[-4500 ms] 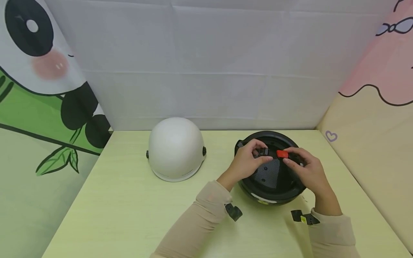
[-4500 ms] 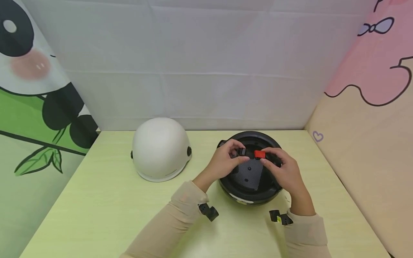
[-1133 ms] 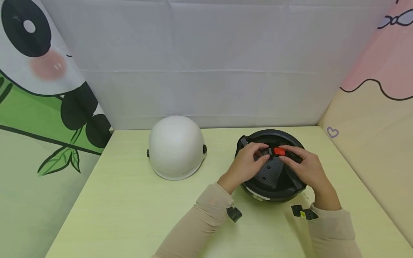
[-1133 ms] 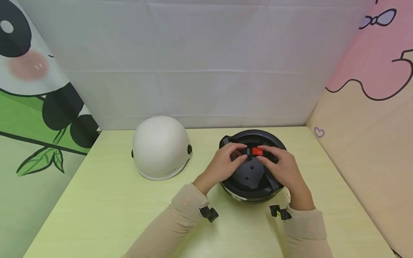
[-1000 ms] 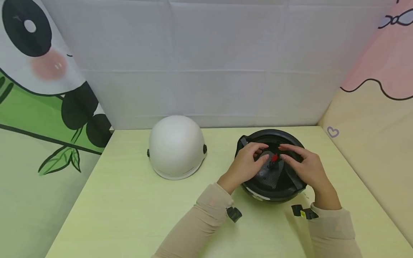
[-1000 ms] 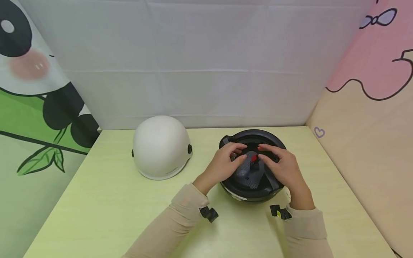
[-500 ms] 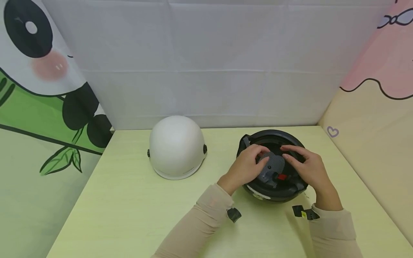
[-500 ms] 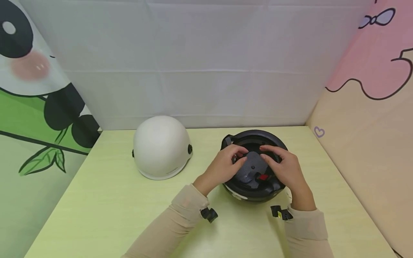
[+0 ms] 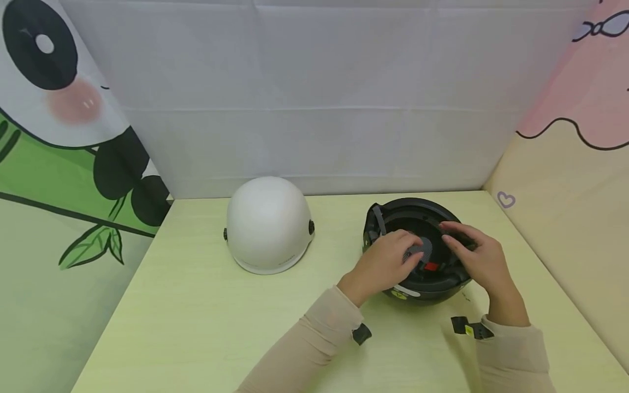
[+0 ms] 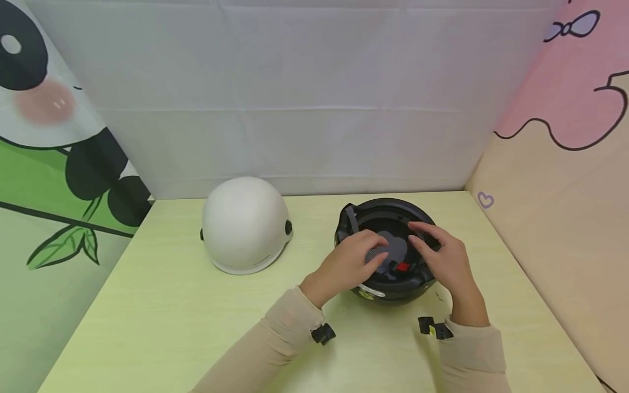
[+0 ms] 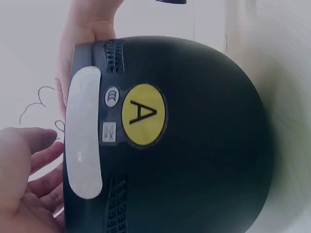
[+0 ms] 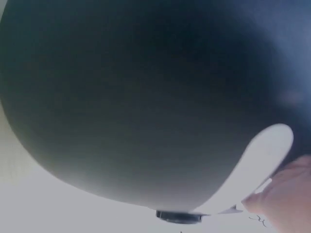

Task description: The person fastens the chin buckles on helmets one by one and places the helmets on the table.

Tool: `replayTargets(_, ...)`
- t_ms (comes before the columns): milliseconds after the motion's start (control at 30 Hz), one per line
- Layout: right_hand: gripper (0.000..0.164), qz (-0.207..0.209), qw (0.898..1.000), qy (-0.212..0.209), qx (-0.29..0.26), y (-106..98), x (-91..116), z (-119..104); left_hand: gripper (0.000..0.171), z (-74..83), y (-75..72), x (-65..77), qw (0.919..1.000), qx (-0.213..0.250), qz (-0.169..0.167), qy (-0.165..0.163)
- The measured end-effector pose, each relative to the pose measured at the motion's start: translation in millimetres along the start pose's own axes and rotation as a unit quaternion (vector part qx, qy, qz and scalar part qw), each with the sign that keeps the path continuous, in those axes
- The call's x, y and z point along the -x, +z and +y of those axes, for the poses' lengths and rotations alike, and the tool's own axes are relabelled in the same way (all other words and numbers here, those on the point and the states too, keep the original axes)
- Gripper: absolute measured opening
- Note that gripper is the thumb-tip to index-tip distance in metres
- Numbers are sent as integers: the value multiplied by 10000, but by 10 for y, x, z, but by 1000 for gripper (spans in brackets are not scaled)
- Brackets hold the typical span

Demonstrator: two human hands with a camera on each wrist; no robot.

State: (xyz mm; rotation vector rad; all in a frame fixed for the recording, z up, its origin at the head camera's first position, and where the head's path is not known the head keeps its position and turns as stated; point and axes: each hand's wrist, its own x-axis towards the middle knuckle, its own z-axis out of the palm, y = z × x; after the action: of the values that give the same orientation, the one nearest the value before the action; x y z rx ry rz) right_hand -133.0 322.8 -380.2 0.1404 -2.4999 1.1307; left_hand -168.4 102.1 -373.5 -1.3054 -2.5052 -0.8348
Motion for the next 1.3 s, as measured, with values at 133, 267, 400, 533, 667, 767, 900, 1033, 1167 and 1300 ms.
replayTargets(133, 34, 194, 9998, 13, -53, -32, 30, 46, 27, 76, 25, -13, 9986, -398, -2, 344)
replayTargets(267, 32, 382, 9992, -93, -107, -43, 57, 99, 34, 163, 60, -21, 9954, -776, -109, 554)
replayTargets(400, 33, 448, 9989, -69, -110, -47, 91, 151, 44, 255, 102, -25, 9922, -1062, -519, 404)
replayTargets(533, 36, 499, 9987, 70, -114, -52, 127, 195, 52, 326, 158, -28, 9864, -1370, -867, 276)
replayTargets(667, 39, 505, 9984, 191, -154, -52, 158, 236, 56, 377, 214, -36, 9801, -1694, -1004, 251)
replayTargets(767, 42, 495, 9982, 290, -181, -48, 177, 273, 59, 405, 253, -41, 9770, -1825, -1082, 205)
replayTargets(900, 47, 481, 9975, 457, -259, -34, 204, 339, 60, 420, 303, -37, 9752, -1874, -1176, 116)
replayTargets(1033, 52, 480, 9962, 661, -307, -24, 213, 402, 60, 419, 333, -28, 9749, -1925, -1108, 130)
replayTargets(1167, 54, 436, 9954, 796, -314, -19, 211, 444, 60, 417, 343, -25, 9752, -1944, -1041, 166)
replayTargets(1300, 57, 329, 9931, 1009, -492, -3, 218, 476, 56, 420, 359, -26, 9733, -2046, -1013, 250)
